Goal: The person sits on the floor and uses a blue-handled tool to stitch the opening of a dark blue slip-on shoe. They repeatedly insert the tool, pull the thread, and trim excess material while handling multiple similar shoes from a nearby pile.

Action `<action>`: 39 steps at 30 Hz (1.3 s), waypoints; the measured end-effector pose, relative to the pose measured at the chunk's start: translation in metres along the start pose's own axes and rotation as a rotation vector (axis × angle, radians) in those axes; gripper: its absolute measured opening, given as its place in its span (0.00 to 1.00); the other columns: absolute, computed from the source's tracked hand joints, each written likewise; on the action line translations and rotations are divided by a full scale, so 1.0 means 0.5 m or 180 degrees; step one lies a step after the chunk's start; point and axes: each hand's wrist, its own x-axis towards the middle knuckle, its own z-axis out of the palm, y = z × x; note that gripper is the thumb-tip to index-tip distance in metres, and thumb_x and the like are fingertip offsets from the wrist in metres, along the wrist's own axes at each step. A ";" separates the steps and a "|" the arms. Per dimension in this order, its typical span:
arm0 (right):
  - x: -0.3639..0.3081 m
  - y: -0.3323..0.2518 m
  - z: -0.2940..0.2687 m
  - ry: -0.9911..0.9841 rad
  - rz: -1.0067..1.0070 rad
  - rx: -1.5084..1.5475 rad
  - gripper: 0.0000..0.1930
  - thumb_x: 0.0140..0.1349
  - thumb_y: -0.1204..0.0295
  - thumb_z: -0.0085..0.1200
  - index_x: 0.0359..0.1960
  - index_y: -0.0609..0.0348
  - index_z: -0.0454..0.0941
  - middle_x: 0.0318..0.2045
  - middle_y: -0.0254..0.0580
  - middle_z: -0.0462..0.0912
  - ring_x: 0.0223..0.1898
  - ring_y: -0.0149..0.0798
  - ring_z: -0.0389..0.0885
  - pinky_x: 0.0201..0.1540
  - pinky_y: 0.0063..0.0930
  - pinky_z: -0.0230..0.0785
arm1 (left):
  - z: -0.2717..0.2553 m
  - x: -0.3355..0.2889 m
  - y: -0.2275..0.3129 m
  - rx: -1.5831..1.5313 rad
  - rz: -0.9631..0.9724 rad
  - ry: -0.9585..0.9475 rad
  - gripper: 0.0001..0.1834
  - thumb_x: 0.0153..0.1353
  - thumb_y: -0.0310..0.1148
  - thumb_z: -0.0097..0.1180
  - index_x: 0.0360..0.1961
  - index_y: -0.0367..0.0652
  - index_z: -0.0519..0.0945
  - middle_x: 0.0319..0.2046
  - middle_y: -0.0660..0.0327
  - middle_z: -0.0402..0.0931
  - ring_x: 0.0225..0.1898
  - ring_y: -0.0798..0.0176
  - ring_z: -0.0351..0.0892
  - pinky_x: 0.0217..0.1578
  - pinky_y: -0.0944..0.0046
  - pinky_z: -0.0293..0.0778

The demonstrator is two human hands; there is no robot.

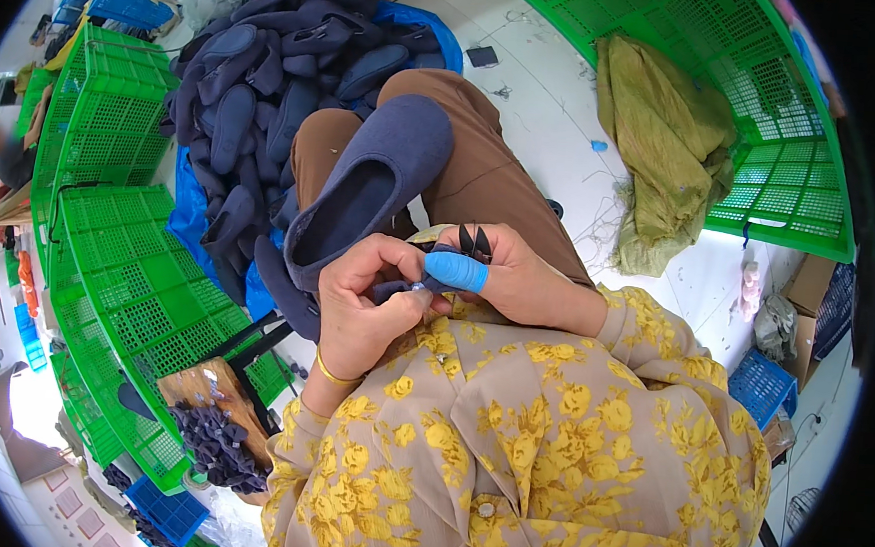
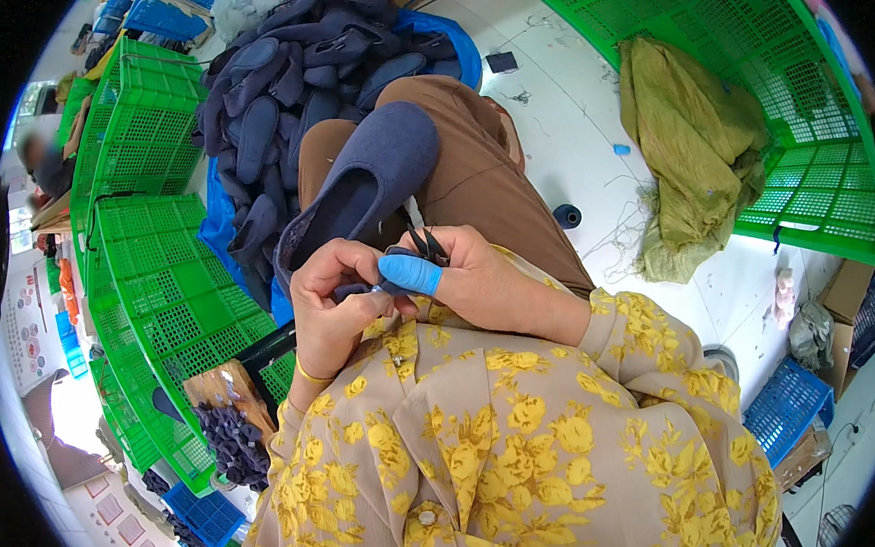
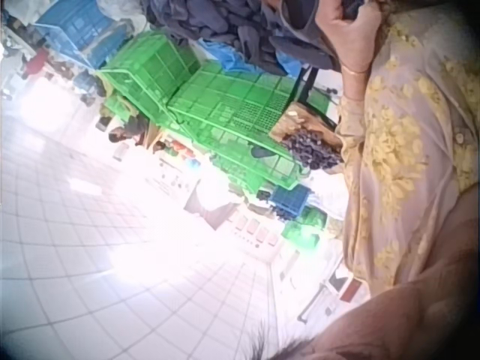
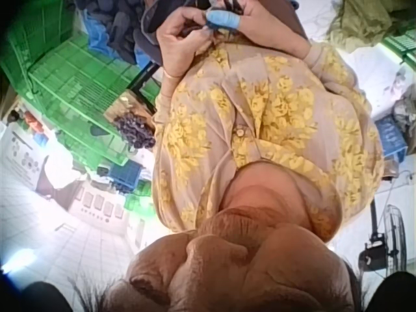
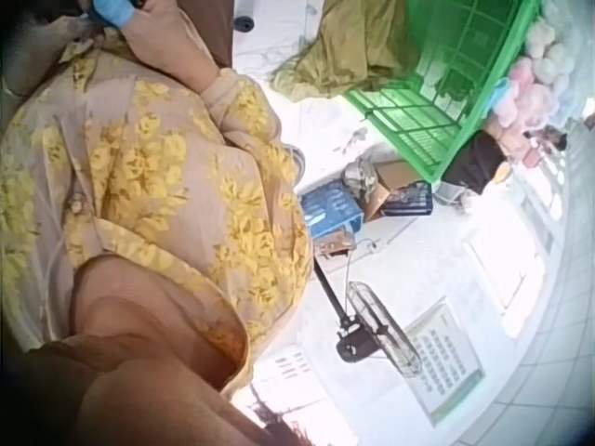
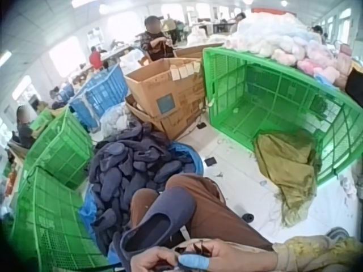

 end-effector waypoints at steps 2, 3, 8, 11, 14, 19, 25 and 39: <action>0.003 0.007 -0.006 0.0070 -0.0083 -0.0229 0.09 0.70 0.68 0.53 0.37 0.62 0.78 0.30 0.30 0.79 0.33 0.21 0.76 0.38 0.19 0.70 | 0.014 -0.001 0.016 -0.0040 -0.0079 0.0141 0.09 0.50 0.15 0.54 0.34 0.34 0.74 0.33 0.57 0.79 0.31 0.65 0.83 0.35 0.66 0.82; 0.007 0.015 -0.011 0.0119 -0.0183 -0.0423 0.09 0.70 0.68 0.53 0.37 0.62 0.78 0.30 0.30 0.79 0.33 0.21 0.76 0.37 0.19 0.70 | 0.014 -0.002 0.009 0.0245 0.0061 0.0234 0.09 0.50 0.17 0.55 0.34 0.34 0.75 0.32 0.59 0.79 0.31 0.67 0.82 0.35 0.68 0.80; 0.006 0.006 -0.003 0.0358 0.0012 -0.0598 0.10 0.68 0.67 0.54 0.40 0.61 0.80 0.31 0.30 0.80 0.34 0.20 0.75 0.38 0.18 0.69 | -0.005 0.001 -0.018 0.2104 0.1131 0.0353 0.10 0.45 0.21 0.61 0.32 0.37 0.79 0.28 0.62 0.79 0.27 0.71 0.79 0.32 0.72 0.75; 0.003 -0.003 0.000 0.0388 0.0390 -0.0596 0.12 0.68 0.64 0.55 0.41 0.60 0.80 0.30 0.29 0.80 0.32 0.19 0.73 0.35 0.17 0.67 | -0.004 0.000 -0.011 0.2076 0.0977 0.0302 0.11 0.41 0.23 0.62 0.30 0.38 0.80 0.26 0.61 0.78 0.25 0.69 0.78 0.30 0.72 0.74; 0.004 -0.002 -0.003 0.0433 0.0645 -0.0392 0.13 0.67 0.61 0.56 0.39 0.58 0.80 0.25 0.26 0.77 0.25 0.18 0.68 0.27 0.16 0.60 | -0.017 -0.006 -0.010 0.1940 0.0686 0.0078 0.12 0.46 0.22 0.62 0.35 0.37 0.80 0.29 0.62 0.79 0.28 0.71 0.79 0.34 0.73 0.74; 0.015 0.002 -0.019 0.0707 0.0787 0.0269 0.14 0.67 0.58 0.56 0.29 0.54 0.75 0.17 0.23 0.65 0.16 0.18 0.55 0.18 0.17 0.46 | -0.033 0.000 0.011 0.0139 -0.0202 0.0149 0.13 0.62 0.21 0.58 0.48 0.32 0.76 0.36 0.64 0.78 0.38 0.75 0.75 0.40 0.75 0.72; 0.018 -0.010 -0.023 0.0676 0.0682 0.0488 0.14 0.67 0.58 0.56 0.32 0.55 0.75 0.19 0.22 0.67 0.19 0.18 0.58 0.21 0.16 0.49 | -0.047 0.007 -0.005 0.0176 -0.0261 0.0025 0.10 0.64 0.22 0.56 0.46 0.33 0.76 0.35 0.61 0.79 0.33 0.71 0.80 0.36 0.72 0.78; 0.015 -0.015 -0.009 0.0938 -0.0723 -0.2723 0.13 0.55 0.72 0.64 0.42 0.58 0.77 0.29 0.32 0.79 0.26 0.27 0.75 0.28 0.22 0.67 | -0.029 0.017 -0.024 -0.0075 0.0053 0.0180 0.19 0.56 0.17 0.61 0.48 0.35 0.72 0.41 0.62 0.75 0.38 0.72 0.76 0.43 0.73 0.75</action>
